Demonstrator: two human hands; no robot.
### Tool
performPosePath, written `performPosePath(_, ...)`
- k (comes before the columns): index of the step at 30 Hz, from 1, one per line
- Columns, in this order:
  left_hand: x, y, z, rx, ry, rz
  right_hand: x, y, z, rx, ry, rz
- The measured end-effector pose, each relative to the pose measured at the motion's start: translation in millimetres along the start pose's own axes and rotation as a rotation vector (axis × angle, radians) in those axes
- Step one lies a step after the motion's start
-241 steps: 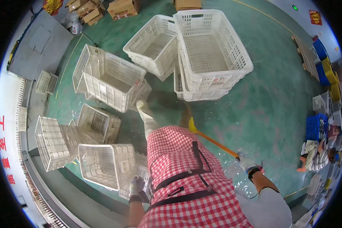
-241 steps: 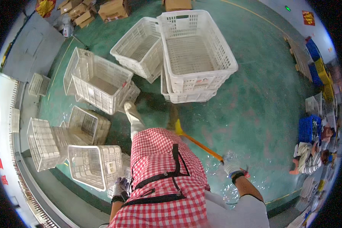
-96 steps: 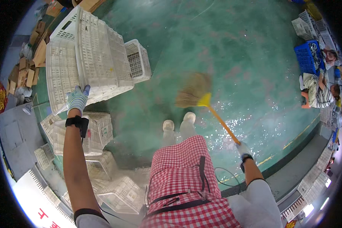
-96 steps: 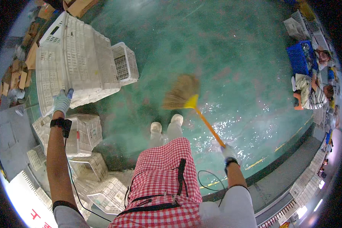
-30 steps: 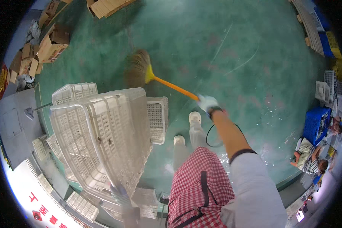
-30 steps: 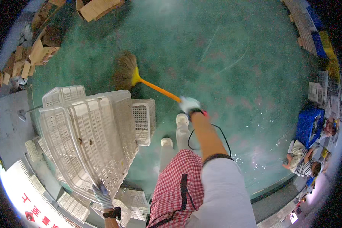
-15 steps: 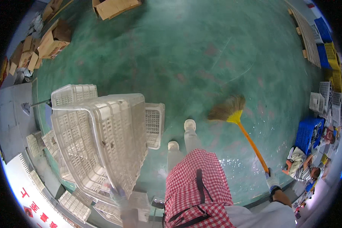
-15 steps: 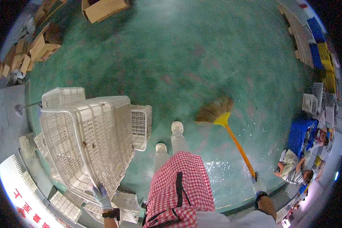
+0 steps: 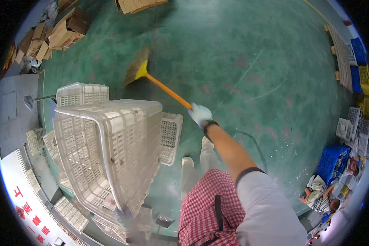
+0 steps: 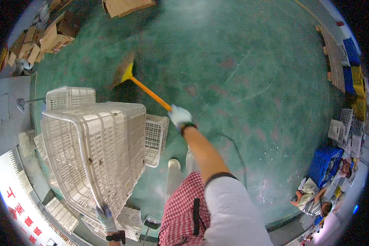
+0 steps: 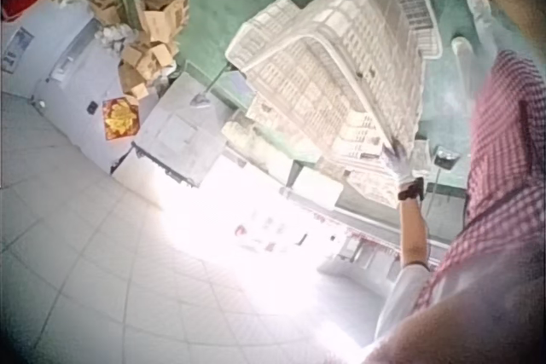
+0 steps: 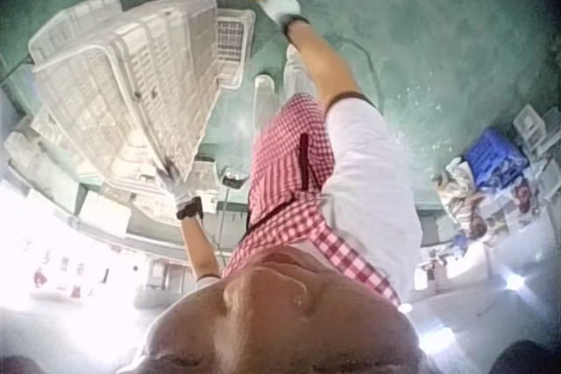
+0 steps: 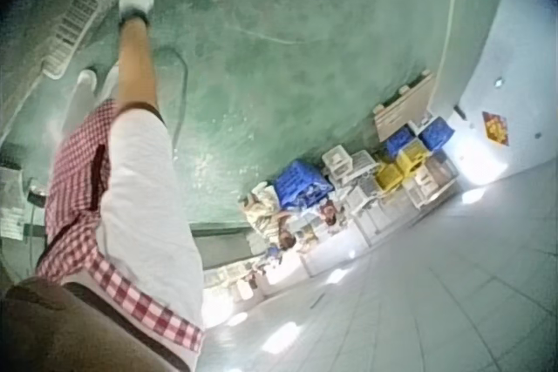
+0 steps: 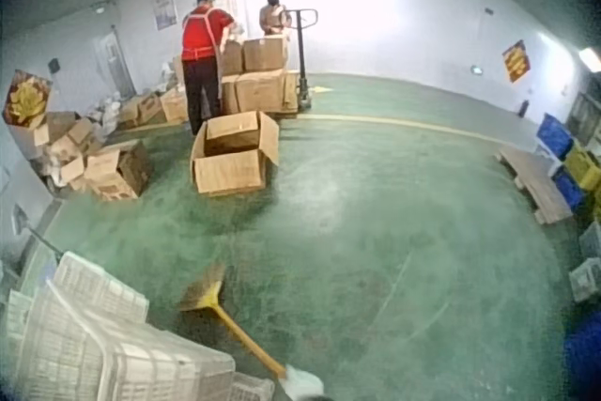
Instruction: The recorder uses a broom and dustpan to sweep debris off a long metal industrial machine and the surrounding floor.
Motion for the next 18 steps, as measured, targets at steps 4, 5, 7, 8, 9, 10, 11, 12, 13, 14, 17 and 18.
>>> performPosePath(4, -4.6, -17.5, -2.0, 0.070, 0.047, 0.003, 9.3, -39.0, 56.3, -0.023, -0.072, -0.141)
performPosePath(5, -4.3, -12.0, -0.3, 0.102, 0.086, -0.049, 14.0, -24.3, 51.6, -0.075, -0.139, -0.141)
performPosePath(7, -2.1, -20.1, -2.5, -0.038, 0.094, -0.095, 17.0, 36.0, 15.9, -0.159, -0.048, -0.095)
performPosePath(8, -1.9, -16.9, 1.2, 0.119, -0.032, -0.041, 21.8, 71.8, -16.9, -0.197, -0.081, -0.065)
performPosePath(9, -5.7, -14.4, 3.5, 0.267, -0.159, 0.013, 27.7, 109.8, -52.7, -0.271, -0.055, -0.048)
performPosePath(10, -5.9, -13.2, 4.8, 0.194, -0.160, 0.020, 23.8, 154.9, -92.1, -0.363, -0.061, -0.036)
performPosePath(11, -4.6, -25.2, 0.8, 0.191, -0.165, 0.020, 19.0, 180.3, -135.7, -0.409, -0.050, -0.017)
performPosePath(12, -4.1, -37.5, -3.0, 0.143, -0.111, 0.004, 14.7, 213.6, -182.2, -0.517, -0.066, 0.022)
performPosePath(13, -4.9, -46.0, -5.9, 0.101, -0.055, -0.009, 13.2, 237.2, -236.4, -0.593, -0.046, 0.038)
performPosePath(14, -13.8, -40.8, 0.9, 0.081, -0.032, -0.093, 1.9, 295.9, -298.5, -0.656, -0.075, 0.040)
performPosePath(17, -15.9, -61.3, -2.4, 0.062, -0.020, -0.115, 1.0, 342.3, -482.0, -0.925, -0.143, 0.011)
performPosePath(18, -15.9, -117.6, -8.9, 0.170, -0.006, -0.174, 1.2, 347.3, -526.2, -0.919, -0.174, 0.046)
Point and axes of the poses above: each hand's wrist, its own z-axis towards the middle knuckle, its own x-axis out of the back of the hand, y = z × x, the point moved 4 cm from there along z, towards the middle knuckle, and after that the axes turned 1 degree about -y, right-handed, at the moved point
